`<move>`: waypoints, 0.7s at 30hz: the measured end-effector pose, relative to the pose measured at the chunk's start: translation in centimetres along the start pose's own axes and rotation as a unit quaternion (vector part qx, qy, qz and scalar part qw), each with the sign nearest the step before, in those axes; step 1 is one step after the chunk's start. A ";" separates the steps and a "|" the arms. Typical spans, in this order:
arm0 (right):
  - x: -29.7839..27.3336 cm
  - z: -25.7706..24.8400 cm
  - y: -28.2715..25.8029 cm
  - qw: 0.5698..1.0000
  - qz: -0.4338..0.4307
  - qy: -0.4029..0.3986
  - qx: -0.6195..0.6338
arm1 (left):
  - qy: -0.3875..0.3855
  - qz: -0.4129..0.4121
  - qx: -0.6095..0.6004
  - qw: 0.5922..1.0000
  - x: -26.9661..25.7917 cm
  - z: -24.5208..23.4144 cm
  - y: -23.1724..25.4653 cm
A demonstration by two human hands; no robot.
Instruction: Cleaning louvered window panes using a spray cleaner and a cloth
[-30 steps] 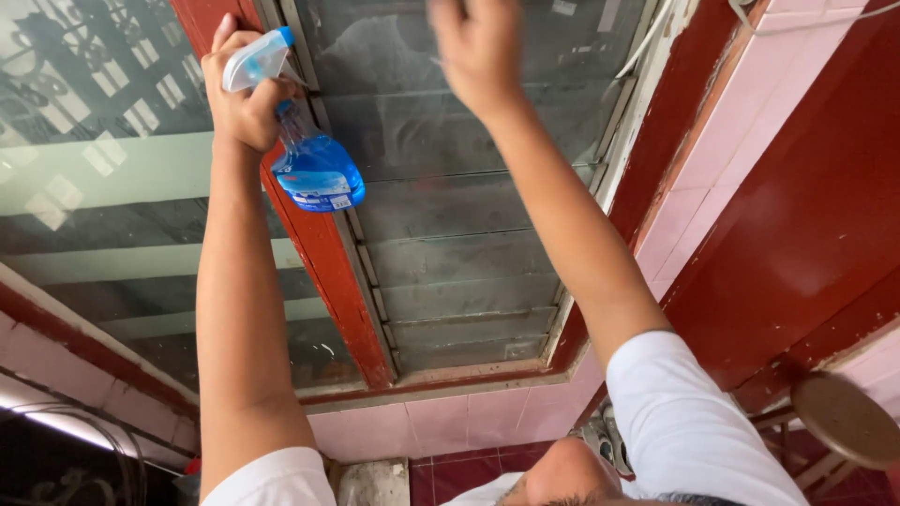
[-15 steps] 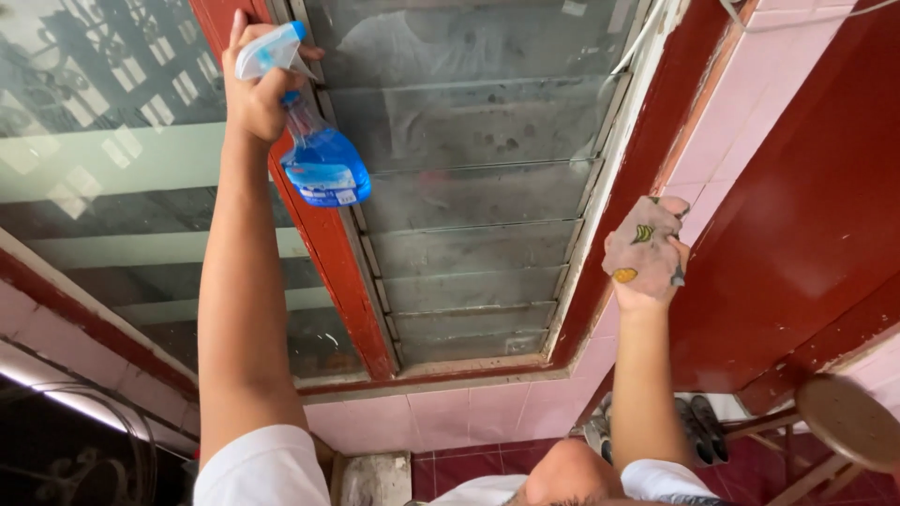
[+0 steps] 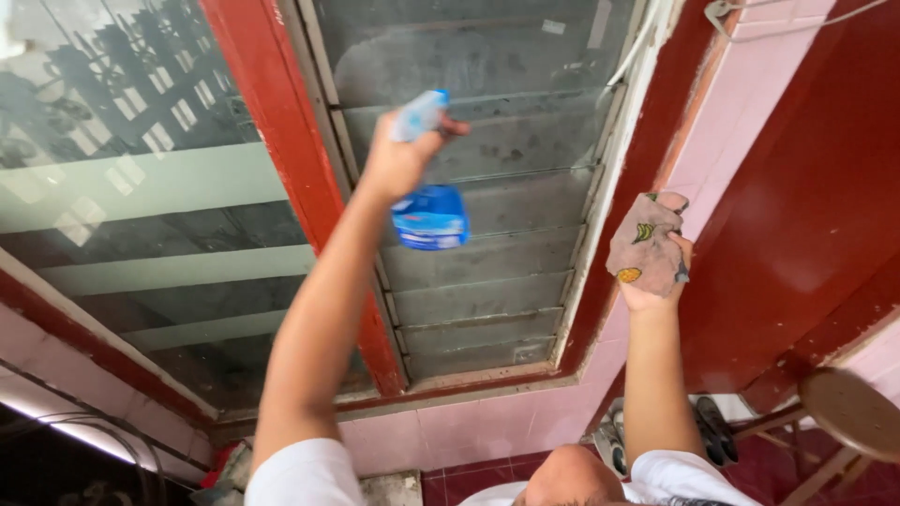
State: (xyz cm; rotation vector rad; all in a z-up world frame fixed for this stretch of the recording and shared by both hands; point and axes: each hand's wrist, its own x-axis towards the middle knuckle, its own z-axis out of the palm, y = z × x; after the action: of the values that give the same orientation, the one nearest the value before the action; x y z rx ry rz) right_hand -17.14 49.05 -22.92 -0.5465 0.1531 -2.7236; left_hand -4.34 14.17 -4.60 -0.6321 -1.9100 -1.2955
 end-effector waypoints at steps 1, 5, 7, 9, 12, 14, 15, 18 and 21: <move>0.0 -0.3 0.3 0.999 -0.016 0.020 -0.027 | 0.029 -0.015 -0.066 0.997 0.3 1.6 -0.4; 0.1 0.1 1.2 0.992 -0.045 0.064 -0.098 | -0.011 -0.020 -0.149 0.989 3.2 7.7 -3.8; -0.3 1.6 2.0 0.984 -0.070 0.078 -0.142 | 0.001 0.007 -0.190 0.982 5.0 11.1 -4.6; -1.1 2.0 2.3 0.982 -0.074 0.080 -0.156 | 0.008 -0.035 -0.123 0.992 5.6 11.6 -1.5; -0.9 3.1 2.2 0.978 -0.089 0.082 -0.172 | 0.048 -0.047 -0.026 0.997 8.2 12.4 -1.9; -2.0 3.1 2.6 0.974 -0.094 0.103 -0.178 | 0.081 -0.038 -0.004 0.996 8.4 12.5 -4.1; -2.1 3.2 2.9 0.973 -0.098 0.109 -0.180 | 0.106 -0.023 -0.007 0.994 8.8 12.0 -4.9; -3.0 3.5 3.2 0.969 -0.115 0.118 -0.183 | 0.140 -0.004 -0.001 0.990 8.5 8.4 -4.7; -2.9 3.7 3.6 0.968 -0.121 0.114 -0.187 | 0.173 0.001 0.038 0.984 7.0 2.9 -3.1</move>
State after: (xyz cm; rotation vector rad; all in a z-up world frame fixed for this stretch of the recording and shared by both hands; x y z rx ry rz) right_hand -12.05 46.60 -21.14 -0.3639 0.7146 -3.0073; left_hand -11.73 15.66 -1.47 -0.3424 -1.6626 -1.2334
